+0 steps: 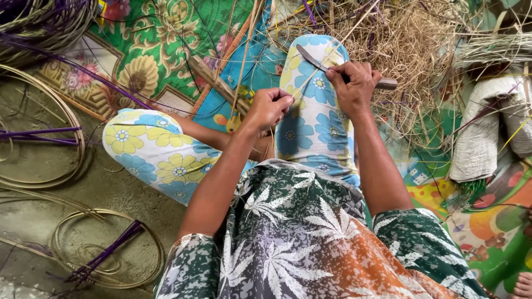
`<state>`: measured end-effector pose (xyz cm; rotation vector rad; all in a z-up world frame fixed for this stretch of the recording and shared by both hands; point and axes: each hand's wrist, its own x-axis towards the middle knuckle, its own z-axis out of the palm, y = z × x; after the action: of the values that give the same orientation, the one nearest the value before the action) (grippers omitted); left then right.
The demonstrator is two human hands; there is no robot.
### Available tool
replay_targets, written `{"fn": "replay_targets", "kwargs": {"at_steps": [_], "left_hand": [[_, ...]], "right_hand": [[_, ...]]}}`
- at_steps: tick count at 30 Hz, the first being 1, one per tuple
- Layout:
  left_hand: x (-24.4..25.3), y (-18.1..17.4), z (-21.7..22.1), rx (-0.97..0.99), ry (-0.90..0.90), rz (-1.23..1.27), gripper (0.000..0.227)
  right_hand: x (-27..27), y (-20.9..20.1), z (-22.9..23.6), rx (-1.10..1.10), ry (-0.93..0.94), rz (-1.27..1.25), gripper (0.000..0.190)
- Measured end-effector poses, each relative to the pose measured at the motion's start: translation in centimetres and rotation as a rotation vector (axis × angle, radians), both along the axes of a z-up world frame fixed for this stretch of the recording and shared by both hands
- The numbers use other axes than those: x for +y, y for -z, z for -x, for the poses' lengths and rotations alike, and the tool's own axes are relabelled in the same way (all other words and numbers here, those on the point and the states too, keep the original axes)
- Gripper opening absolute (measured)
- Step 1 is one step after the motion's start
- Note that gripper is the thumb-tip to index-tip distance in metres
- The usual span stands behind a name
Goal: Trimming and shaving thin wooden or rattan strips using a small knife while sitting on the floor.
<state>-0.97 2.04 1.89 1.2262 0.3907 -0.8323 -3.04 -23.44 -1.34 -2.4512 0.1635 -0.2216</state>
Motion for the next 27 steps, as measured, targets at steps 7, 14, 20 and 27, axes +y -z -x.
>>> {"fn": "replay_targets", "kwargs": {"at_steps": [7, 14, 20, 27], "left_hand": [[3.2, -0.6, 2.2, 0.032, 0.018, -0.02, 0.017], [6.3, -0.4, 4.8, 0.019, 0.002, 0.02, 0.017], [8.4, -0.9, 6.8, 0.039, -0.016, 0.034, 0.018], [11.3, -3.6, 9.0, 0.1, -0.038, -0.051, 0.018]], "right_hand": [[0.2, 0.1, -0.1, 0.007, 0.01, -0.005, 0.019], [0.1, 0.5, -0.1, 0.016, 0.011, -0.007, 0.021], [0.3, 0.4, -0.2, 0.031, 0.017, 0.004, 0.021], [0.4, 0.3, -0.2, 0.017, 0.013, 0.004, 0.024]]}}
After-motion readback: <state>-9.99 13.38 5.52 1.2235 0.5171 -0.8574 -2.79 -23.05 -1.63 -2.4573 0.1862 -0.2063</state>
